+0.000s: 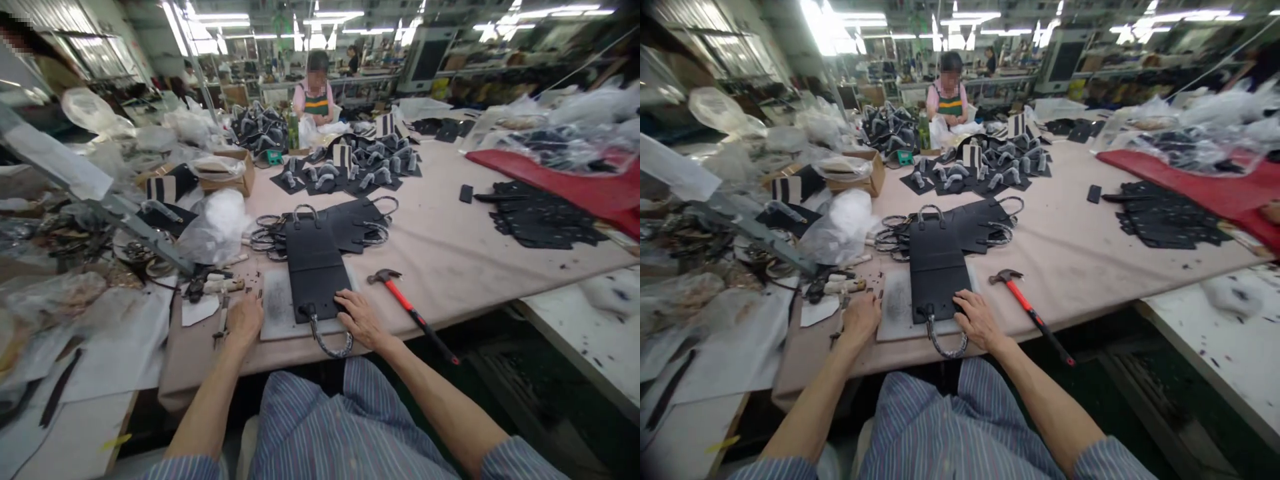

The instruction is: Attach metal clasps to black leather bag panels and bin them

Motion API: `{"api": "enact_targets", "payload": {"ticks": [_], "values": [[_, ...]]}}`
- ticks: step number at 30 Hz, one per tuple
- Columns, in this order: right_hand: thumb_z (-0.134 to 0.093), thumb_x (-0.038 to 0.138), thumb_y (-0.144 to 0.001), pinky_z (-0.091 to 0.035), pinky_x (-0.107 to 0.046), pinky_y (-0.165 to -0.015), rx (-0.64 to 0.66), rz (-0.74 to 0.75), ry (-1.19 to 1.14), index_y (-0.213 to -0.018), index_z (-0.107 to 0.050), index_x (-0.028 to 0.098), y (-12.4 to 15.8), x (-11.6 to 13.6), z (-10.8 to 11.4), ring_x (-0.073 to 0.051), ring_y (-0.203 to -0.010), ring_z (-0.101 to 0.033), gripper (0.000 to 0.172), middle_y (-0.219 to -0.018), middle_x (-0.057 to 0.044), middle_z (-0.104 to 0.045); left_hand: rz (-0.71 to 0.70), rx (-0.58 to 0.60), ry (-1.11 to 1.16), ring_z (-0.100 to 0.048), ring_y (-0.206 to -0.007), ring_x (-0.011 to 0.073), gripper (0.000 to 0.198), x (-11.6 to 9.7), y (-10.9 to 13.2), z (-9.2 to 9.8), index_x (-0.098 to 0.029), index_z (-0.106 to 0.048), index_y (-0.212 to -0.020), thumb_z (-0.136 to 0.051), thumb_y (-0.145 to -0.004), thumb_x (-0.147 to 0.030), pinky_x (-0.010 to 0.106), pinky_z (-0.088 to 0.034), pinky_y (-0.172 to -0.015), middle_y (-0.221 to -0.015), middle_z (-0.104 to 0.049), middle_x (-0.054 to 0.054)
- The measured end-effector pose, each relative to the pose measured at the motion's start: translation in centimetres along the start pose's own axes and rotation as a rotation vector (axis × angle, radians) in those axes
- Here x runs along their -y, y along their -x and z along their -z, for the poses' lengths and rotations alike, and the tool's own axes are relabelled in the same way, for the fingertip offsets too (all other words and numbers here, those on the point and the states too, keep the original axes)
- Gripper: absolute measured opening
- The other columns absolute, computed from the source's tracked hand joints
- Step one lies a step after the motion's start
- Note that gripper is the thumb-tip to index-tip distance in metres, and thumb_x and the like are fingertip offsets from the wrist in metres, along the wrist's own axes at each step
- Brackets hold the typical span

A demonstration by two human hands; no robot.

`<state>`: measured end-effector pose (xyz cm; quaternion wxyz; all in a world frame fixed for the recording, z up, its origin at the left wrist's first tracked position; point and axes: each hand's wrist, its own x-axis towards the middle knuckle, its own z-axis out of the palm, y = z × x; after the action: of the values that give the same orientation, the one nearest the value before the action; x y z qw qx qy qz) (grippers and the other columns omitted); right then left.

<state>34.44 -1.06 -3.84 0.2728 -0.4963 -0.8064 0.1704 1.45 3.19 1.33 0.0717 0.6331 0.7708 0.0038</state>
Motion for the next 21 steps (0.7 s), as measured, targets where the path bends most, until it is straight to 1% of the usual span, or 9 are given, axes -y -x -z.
{"api": "enact_targets", "payload": {"ticks": [3, 6, 8, 10, 13, 15, 16, 18, 21], "values": [[-0.037, 0.032, -0.103, -0.037, -0.051, -0.117, -0.024, -0.043, -0.075, -0.137, -0.058, 0.017, 0.2, -0.3, 0.2, -0.026, -0.136, -0.049, 0.042, -0.142, -0.015, -0.058, -0.134, -0.110, 0.028, -0.068, -0.100, 0.0297, 0.026, -1.9, 1.3, 0.3, -0.017, -0.070, -0.106, -0.046, -0.098, -0.025, 0.037, -0.050, -0.085, -0.111, -0.071, 0.015], [-0.040, 0.031, -0.101, -0.039, -0.052, -0.115, -0.069, -0.061, -0.128, -0.135, -0.059, 0.018, 0.4, -0.1, 0.3, -0.027, -0.133, -0.051, 0.041, -0.136, -0.014, -0.061, -0.304, -0.125, 0.145, -0.065, -0.101, 0.0256, 0.021, -4.2, 3.0, -0.1, -0.020, -0.070, -0.098, -0.051, -0.098, -0.027, 0.034, -0.048, -0.090, -0.107, -0.070, 0.011], [-0.046, 0.030, -0.098, -0.041, -0.052, -0.113, -0.086, -0.056, -0.133, -0.133, -0.060, 0.019, 0.6, 0.4, 0.4, -0.028, -0.130, -0.053, 0.039, -0.134, -0.014, -0.062, -0.341, -0.115, 0.217, -0.065, -0.096, 0.0242, 0.022, -5.5, 4.1, -0.5, -0.020, -0.070, -0.091, -0.053, -0.099, -0.032, 0.033, -0.048, -0.088, -0.099, -0.070, 0.009], [-0.051, 0.028, -0.096, -0.045, -0.052, -0.108, -0.090, -0.053, -0.121, -0.129, -0.061, 0.019, 1.0, 1.3, 0.6, -0.029, -0.124, -0.055, 0.036, -0.130, -0.014, -0.063, -0.341, -0.110, 0.226, -0.064, -0.094, 0.0250, 0.023, -6.4, 4.9, -0.8, -0.019, -0.069, -0.085, -0.056, -0.098, -0.033, 0.034, -0.048, -0.085, -0.094, -0.069, 0.010], [-0.051, 0.022, -0.095, -0.051, -0.050, -0.098, -0.086, -0.057, -0.099, -0.115, -0.065, 0.021, 2.2, 2.8, 0.9, -0.028, -0.111, -0.059, 0.024, -0.119, -0.012, -0.065, -0.281, -0.055, 0.262, -0.065, -0.091, 0.0257, 0.022, -7.1, 5.3, -1.2, -0.018, -0.066, -0.078, -0.059, -0.095, -0.031, 0.035, -0.048, -0.082, -0.089, -0.069, 0.010], [-0.049, 0.019, -0.095, -0.053, -0.048, -0.090, -0.081, -0.053, -0.101, -0.106, -0.065, 0.023, 3.5, 3.4, 0.9, -0.028, -0.103, -0.061, 0.020, -0.110, -0.010, -0.065, -0.188, -0.044, 0.345, -0.067, -0.089, 0.0256, 0.018, -7.3, 4.8, -1.3, -0.018, -0.066, -0.085, -0.061, -0.094, -0.032, 0.035, -0.048, -0.081, -0.093, -0.070, 0.011], [-0.049, 0.018, -0.095, -0.054, -0.048, -0.088, -0.085, -0.056, -0.108, -0.105, -0.064, 0.024, 4.2, 3.7, 0.9, -0.028, -0.101, -0.061, 0.019, -0.107, -0.010, -0.065, -0.136, -0.048, 0.390, -0.068, -0.091, 0.0261, 0.016, -7.3, 4.4, -1.4, -0.017, -0.066, -0.091, -0.062, -0.093, -0.032, 0.035, -0.048, -0.082, -0.098, -0.071, 0.012], [-0.048, 0.017, -0.095, -0.055, -0.048, -0.085, -0.099, -0.068, -0.135, -0.103, -0.064, 0.025, 5.5, 3.9, 0.8, -0.028, -0.099, -0.062, 0.020, -0.105, -0.009, -0.065, -0.047, -0.052, 0.468, -0.069, -0.098, 0.0279, 0.020, -7.7, 3.2, -1.4, -0.015, -0.065, -0.102, -0.064, -0.091, -0.032, 0.036, -0.048, -0.084, -0.105, -0.072, 0.015], [-0.049, 0.017, -0.093, -0.056, -0.050, -0.088, -0.173, -0.130, -0.189, -0.103, -0.064, 0.027, 7.0, 4.4, 0.2, -0.029, -0.103, -0.063, 0.021, -0.107, -0.009, -0.065, 0.042, -0.026, 0.557, -0.071, -0.102, 0.0288, 0.026, -9.1, 0.4, -1.0, -0.015, -0.063, -0.107, -0.067, -0.089, -0.033, 0.035, -0.049, -0.085, -0.107, -0.074, 0.017]]}}
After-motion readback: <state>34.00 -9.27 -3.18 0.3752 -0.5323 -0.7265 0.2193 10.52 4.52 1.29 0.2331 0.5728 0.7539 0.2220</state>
